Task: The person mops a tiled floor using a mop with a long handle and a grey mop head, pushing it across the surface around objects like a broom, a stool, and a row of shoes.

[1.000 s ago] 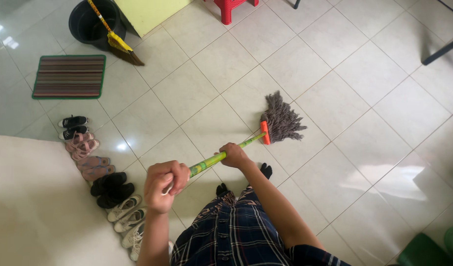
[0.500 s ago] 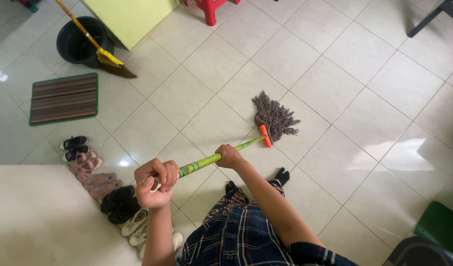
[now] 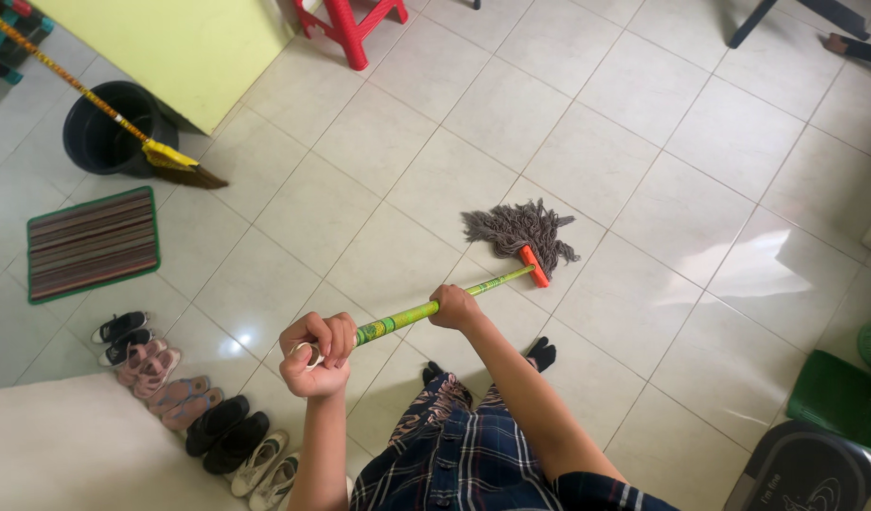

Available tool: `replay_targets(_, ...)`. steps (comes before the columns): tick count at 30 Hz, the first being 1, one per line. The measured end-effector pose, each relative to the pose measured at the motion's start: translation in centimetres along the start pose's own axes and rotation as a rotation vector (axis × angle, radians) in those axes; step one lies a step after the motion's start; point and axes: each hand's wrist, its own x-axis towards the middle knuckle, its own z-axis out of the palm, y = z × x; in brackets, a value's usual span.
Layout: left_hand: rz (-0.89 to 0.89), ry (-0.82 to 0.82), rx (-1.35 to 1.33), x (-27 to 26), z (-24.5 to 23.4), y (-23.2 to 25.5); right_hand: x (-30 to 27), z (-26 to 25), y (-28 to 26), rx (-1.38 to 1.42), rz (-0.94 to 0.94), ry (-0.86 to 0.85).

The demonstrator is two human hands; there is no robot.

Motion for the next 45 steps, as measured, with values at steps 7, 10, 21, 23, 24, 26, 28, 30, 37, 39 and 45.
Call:
replay_targets(7,-0.011,0.025,-0.01,2.0,6.1,-5.5,0.4,-5.0,7.0,-0.029,0.045,0.016)
replay_targets(10,-0.04,0.019,-0.029,2.1,9.2,-8.9,0.5,-7.6,11.6,-0.083,0.038,0.004)
replay_targets(21,-0.194,-0.084,-0.04,1.7,20.6,-21.6,-0.3,-15.6,29.5,-0.168,0.167,0.124)
replay_targets(23,-0.238,-0.122,-0.02,0.8,22.4,-22.6,-1.1,-16.1,31.6,-0.157,0.205,0.143)
replay_targets(24,-0.259,-0.142,-0.009,0.6,22.9,-22.9,-1.5,-16.3,32.5,-0.124,0.239,0.158)
replay_targets(26,-0.279,-0.161,-0.002,0.2,23.6,-23.0,-2.1,-16.2,33.7,-0.085,0.247,0.188)
replay_targets(28,-0.289,-0.179,-0.008,0.5,24.0,-23.0,-2.1,-15.9,34.3,-0.072,0.189,0.227)
replay_targets(30,-0.3,-0.183,-0.023,0.8,23.7,-22.6,-2.0,-15.4,34.5,-0.079,0.157,0.256)
replay_targets(37,-0.34,-0.303,0.015,4.4,20.8,-18.9,-0.9,-14.5,29.8,-0.064,0.148,0.236)
replay_targets(39,-0.366,-0.334,0.025,5.7,19.2,-17.4,-0.2,-13.9,27.8,-0.084,0.129,0.224)
replay_targets(45,-0.444,-0.43,-0.012,11.1,12.8,-12.7,3.2,-11.3,20.1,-0.078,0.135,0.181)
